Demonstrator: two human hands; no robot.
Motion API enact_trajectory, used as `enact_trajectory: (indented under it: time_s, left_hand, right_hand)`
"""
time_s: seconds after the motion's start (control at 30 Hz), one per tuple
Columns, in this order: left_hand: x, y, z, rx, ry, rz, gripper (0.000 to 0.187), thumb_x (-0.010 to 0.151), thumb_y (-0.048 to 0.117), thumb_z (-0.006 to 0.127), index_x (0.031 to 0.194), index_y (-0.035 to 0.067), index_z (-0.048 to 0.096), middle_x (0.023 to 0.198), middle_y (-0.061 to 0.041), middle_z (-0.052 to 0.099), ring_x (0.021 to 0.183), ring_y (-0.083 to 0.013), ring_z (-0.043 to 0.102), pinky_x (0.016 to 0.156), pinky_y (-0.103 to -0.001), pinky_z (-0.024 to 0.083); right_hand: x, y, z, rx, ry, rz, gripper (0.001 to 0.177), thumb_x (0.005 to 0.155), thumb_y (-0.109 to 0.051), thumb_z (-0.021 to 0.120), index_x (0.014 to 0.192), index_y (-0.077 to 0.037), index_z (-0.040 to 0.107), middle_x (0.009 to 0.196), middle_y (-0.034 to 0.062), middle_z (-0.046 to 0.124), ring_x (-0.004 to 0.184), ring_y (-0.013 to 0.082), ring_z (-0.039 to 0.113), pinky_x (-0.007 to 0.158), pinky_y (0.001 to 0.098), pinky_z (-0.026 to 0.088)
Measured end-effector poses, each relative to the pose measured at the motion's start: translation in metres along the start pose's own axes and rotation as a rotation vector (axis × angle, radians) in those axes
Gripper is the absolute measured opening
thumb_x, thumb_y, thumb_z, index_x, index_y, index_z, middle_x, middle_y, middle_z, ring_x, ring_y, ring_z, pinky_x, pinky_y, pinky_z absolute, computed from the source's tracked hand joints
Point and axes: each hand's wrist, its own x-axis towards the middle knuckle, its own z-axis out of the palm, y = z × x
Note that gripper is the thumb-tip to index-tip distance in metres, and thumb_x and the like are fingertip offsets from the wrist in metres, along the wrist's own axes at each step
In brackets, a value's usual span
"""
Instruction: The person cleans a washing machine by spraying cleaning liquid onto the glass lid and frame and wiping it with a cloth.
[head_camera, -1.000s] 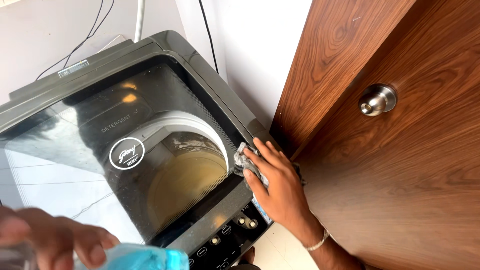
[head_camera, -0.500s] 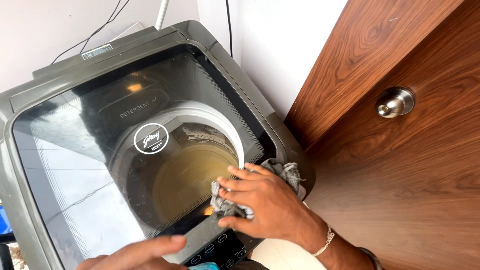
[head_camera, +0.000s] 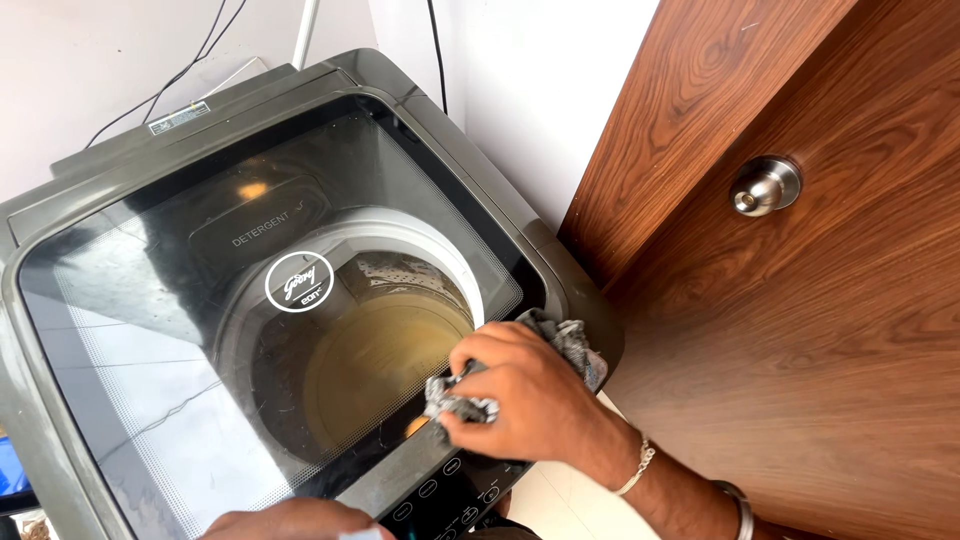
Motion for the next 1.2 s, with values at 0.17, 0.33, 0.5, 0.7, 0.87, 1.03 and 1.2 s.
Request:
enact_trajectory:
  time_s: [0.17, 0.33, 0.5, 0.7, 0.87, 1.03, 1.2]
  left_hand:
    - [0.013, -0.077, -0.024, -0.364, -0.438, 0.181, 0.043, 0.1, 0.03, 0.056, 0.131, 0.002, 0.062, 0.129, -0.018, 0.065, 0.122, -0.03, 0.066, 0.105, -0.044, 0.051]
    - [-0.033, -0.103, -0.03, -0.11, -0.298, -0.202, 0.044, 0.101, 0.033, 0.053, 0.131, 0.003, 0.065, 0.13, -0.017, 0.067, 0.122, -0.0278, 0.067, 0.103, -0.041, 0.052]
    - [-0.062, -0.1, -0.034, -0.348, -0.39, 0.065, 0.043, 0.1, 0.032, 0.057, 0.131, 0.004, 0.067, 0.13, -0.016, 0.067, 0.122, -0.0277, 0.067, 0.103, -0.042, 0.052]
    - [-0.091, -0.098, -0.041, -0.495, -0.406, 0.266, 0.042, 0.098, 0.029, 0.061, 0.131, 0.004, 0.068, 0.129, -0.016, 0.068, 0.122, -0.0277, 0.068, 0.104, -0.042, 0.052]
    - [-0.121, -0.099, -0.042, -0.515, -0.354, 0.351, 0.042, 0.097, 0.027, 0.064, 0.131, 0.004, 0.069, 0.129, -0.016, 0.069, 0.122, -0.0276, 0.068, 0.104, -0.043, 0.053]
    - [-0.142, -0.099, -0.044, -0.51, -0.283, 0.386, 0.041, 0.095, 0.026, 0.068, 0.131, 0.005, 0.07, 0.128, -0.016, 0.07, 0.121, -0.0276, 0.068, 0.105, -0.043, 0.053]
    - [-0.162, -0.098, -0.048, -0.46, -0.169, 0.346, 0.041, 0.094, 0.024, 0.071, 0.131, 0.005, 0.071, 0.128, -0.015, 0.07, 0.121, -0.0276, 0.069, 0.105, -0.043, 0.053]
  right_hand:
    - [-0.003, 0.025, -0.026, -0.021, 0.007, 0.127, 0.015, 0.074, -0.02, 0.084, 0.076, -0.006, 0.081, 0.094, 0.0038, 0.074, 0.096, 0.019, 0.067, 0.09, 0.0363, 0.051]
    - [0.006, 0.039, -0.047, -0.022, -0.105, 0.124, 0.017, 0.073, -0.021, 0.084, 0.081, -0.006, 0.082, 0.099, 0.003, 0.074, 0.098, 0.0185, 0.067, 0.089, 0.0342, 0.052]
    - [0.022, 0.018, -0.036, 0.05, -0.292, 0.003, 0.019, 0.076, -0.023, 0.084, 0.09, -0.01, 0.085, 0.097, 0.0014, 0.073, 0.099, 0.0175, 0.065, 0.097, 0.0369, 0.046]
    - [0.042, -0.02, 0.003, 0.124, -0.358, -0.173, 0.02, 0.079, -0.026, 0.082, 0.093, -0.012, 0.084, 0.102, 0.0034, 0.069, 0.101, 0.0194, 0.063, 0.1, 0.0383, 0.045]
    - [0.054, -0.039, 0.025, 0.154, -0.401, -0.283, 0.023, 0.082, -0.026, 0.08, 0.099, -0.01, 0.082, 0.106, 0.005, 0.068, 0.105, 0.0207, 0.063, 0.103, 0.0393, 0.044]
    - [0.064, -0.055, 0.043, 0.191, -0.458, -0.337, 0.026, 0.084, -0.027, 0.08, 0.103, -0.009, 0.081, 0.112, 0.0046, 0.07, 0.11, 0.0219, 0.062, 0.105, 0.0403, 0.043]
    - [0.073, -0.078, 0.068, 0.185, -0.493, -0.393, 0.027, 0.088, -0.027, 0.077, 0.108, -0.009, 0.08, 0.114, 0.0052, 0.068, 0.113, 0.0227, 0.061, 0.109, 0.0442, 0.04]
